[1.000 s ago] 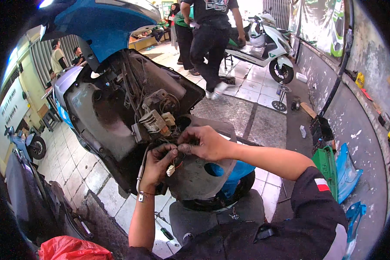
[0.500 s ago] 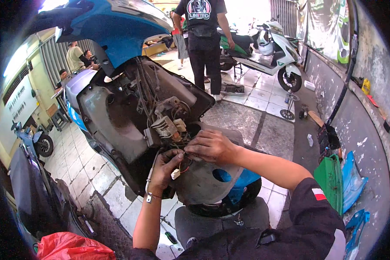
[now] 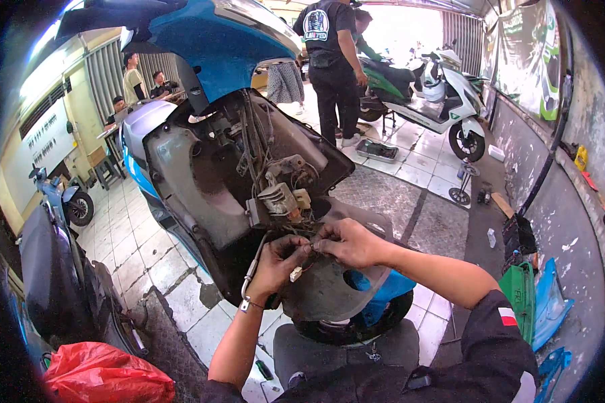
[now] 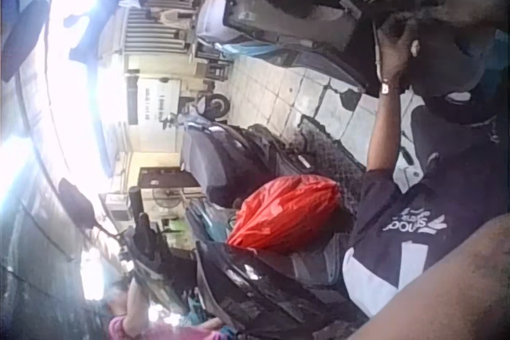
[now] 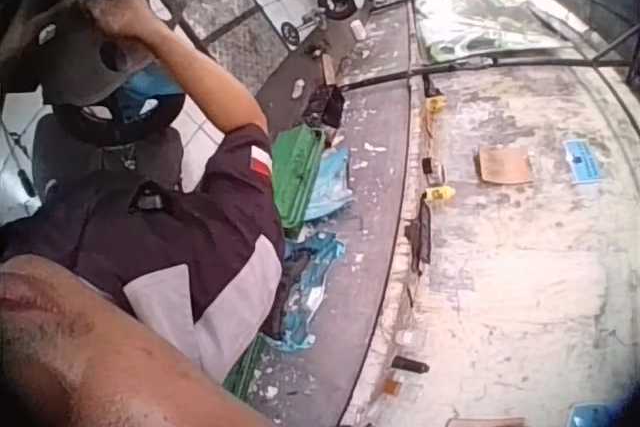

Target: The person repairs scooter wiring by wrapping electrical tape around wires, trimming and stripping wires using pliers, and connecting wires together by hand.

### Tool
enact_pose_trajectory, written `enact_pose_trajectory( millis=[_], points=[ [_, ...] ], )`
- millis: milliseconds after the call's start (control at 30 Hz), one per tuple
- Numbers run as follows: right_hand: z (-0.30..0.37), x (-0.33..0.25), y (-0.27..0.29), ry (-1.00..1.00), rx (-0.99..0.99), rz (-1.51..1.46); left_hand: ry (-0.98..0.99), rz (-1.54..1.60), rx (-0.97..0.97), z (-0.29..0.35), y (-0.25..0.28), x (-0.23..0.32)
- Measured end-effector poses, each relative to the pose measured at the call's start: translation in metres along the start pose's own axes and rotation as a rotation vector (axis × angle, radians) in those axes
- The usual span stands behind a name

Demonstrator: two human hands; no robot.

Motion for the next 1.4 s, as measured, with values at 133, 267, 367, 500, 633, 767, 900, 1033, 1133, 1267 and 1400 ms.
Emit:
enact_pose_trajectory(
  millis=[133, 267, 367, 500, 633, 767, 900, 1033, 1133, 1267, 1400],
  points=[
    [0.008, -0.036, 0.014, 0.460, 0.146, 0.214, 0.101, 0.107, -0.001, 0.001, 0.005, -0.004],
    [0.021, -0.058, 0.000, 0.952, 0.162, 0.791, 0.139, 0.221, -0.065, -0.001, 0.005, 0.000],
    [0.021, -0.060, -0.004, 1.116, 0.142, 1.011, 0.159, 0.203, -0.101, -0.005, 0.003, 0.002],
    [0.012, -0.061, -0.002, 1.037, 0.174, 1.034, 0.155, 0.189, -0.105, -0.005, 0.002, 0.003],
    [0.008, -0.050, 0.009, 0.670, 0.222, 0.496, 0.041, 0.046, -0.083, -0.004, -0.001, 0.005],
    [-0.005, 0.006, 0.004, 0.020, 0.094, 0.090, -0.077, 0.031, -0.060, -0.002, -0.004, 0.011],
    [-0.006, -0.002, 0.009, 0.106, 0.110, -0.059, -0.006, 0.067, 0.000, 0.000, 0.001, 0.004],
    [0.005, -0.044, 0.015, 0.633, 0.209, 0.306, 0.000, 0.118, -0.017, 0.001, 0.002, 0.003],
    [0.012, -0.057, 0.005, 0.886, 0.170, 0.513, -0.009, 0.142, -0.019, 0.001, 0.003, 0.005],
    [0.007, -0.053, 0.005, 0.788, 0.206, 0.513, 0.022, 0.236, 0.012, 0.008, 0.003, 0.008],
    [0.010, -0.044, 0.003, 0.542, 0.231, 0.393, -0.011, 0.122, -0.003, 0.022, -0.002, 0.017]
  ],
)
Point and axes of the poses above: each hand's wrist, its own z-axis away from the middle knuckle, its own y-axis out of the back of the hand, x = y × z, the point moved 9 cm from there along -z, towards the middle knuckle, and after that the axes turned 5 degrees about x, right-handed, at the moved point
